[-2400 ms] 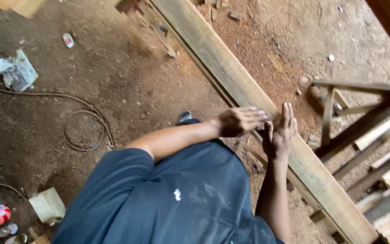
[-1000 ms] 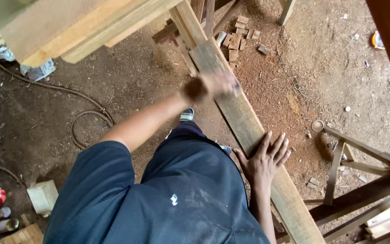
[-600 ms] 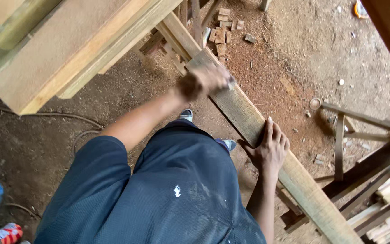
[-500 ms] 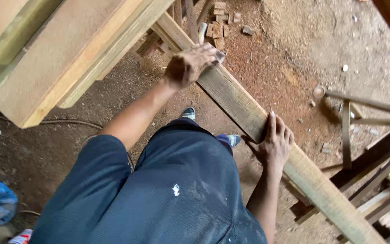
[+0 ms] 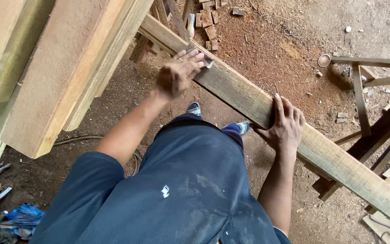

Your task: The person sands a long wooden beam by hand using a small piece of sandpaper, moving their hands repeatedly along the length of the beam while it rests on sawhorses.

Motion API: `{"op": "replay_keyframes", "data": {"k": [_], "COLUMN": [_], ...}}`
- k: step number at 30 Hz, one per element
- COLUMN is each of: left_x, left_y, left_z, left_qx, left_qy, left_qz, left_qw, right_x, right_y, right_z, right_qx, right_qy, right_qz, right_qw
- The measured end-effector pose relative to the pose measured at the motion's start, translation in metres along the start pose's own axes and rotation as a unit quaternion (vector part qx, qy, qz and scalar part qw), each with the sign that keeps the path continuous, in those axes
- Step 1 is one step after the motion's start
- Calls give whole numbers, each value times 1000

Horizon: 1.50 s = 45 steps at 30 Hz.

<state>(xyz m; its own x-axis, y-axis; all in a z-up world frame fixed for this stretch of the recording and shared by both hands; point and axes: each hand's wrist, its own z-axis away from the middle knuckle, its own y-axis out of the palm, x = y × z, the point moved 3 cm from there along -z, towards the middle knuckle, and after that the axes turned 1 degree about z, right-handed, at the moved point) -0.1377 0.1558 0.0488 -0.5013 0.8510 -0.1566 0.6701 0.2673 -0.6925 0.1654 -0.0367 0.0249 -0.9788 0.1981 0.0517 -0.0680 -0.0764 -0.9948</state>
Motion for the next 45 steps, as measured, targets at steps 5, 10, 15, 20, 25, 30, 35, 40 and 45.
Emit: {"op": "replay_keyframes", "data": {"k": [5, 10, 15, 20, 25, 30, 35, 40, 45], "left_x": [-100, -120, -114, -97, -46, -28, -49, -19, -25], "left_y": [57, 79, 74, 73, 59, 35, 2, 31, 68], "left_z": [3, 1, 4, 3, -9, -8, 19, 28, -2], "left_qx": [130, 256, 332, 257, 158, 418, 378, 194, 159], "left_qy": [30, 69, -6, -147, -167, -38, 25, -102, 0], "left_qz": [252, 289, 384, 601, 478, -4, 125, 319, 244], "left_qw": [959, 920, 862, 742, 848, 907, 917, 922, 957], "right_x": [-11, -15, -6, 64, 109, 94, 65, 60, 91], "right_y": [11, 20, 8, 10, 14, 24, 15, 6, 34], "right_z": [-2, 6, 8, 17, 7, 4, 18, 24, 9], "right_qx": [11, -6, -243, -196, -132, -134, -186, -151, -163], "right_qy": [-14, -11, -80, -93, -94, -60, -59, 30, 27], "right_qz": [4, 8, -326, -233, -57, -88, -184, -189, -47], "right_qw": [1000, 1000, 910, 948, 985, 985, 963, 970, 985]}}
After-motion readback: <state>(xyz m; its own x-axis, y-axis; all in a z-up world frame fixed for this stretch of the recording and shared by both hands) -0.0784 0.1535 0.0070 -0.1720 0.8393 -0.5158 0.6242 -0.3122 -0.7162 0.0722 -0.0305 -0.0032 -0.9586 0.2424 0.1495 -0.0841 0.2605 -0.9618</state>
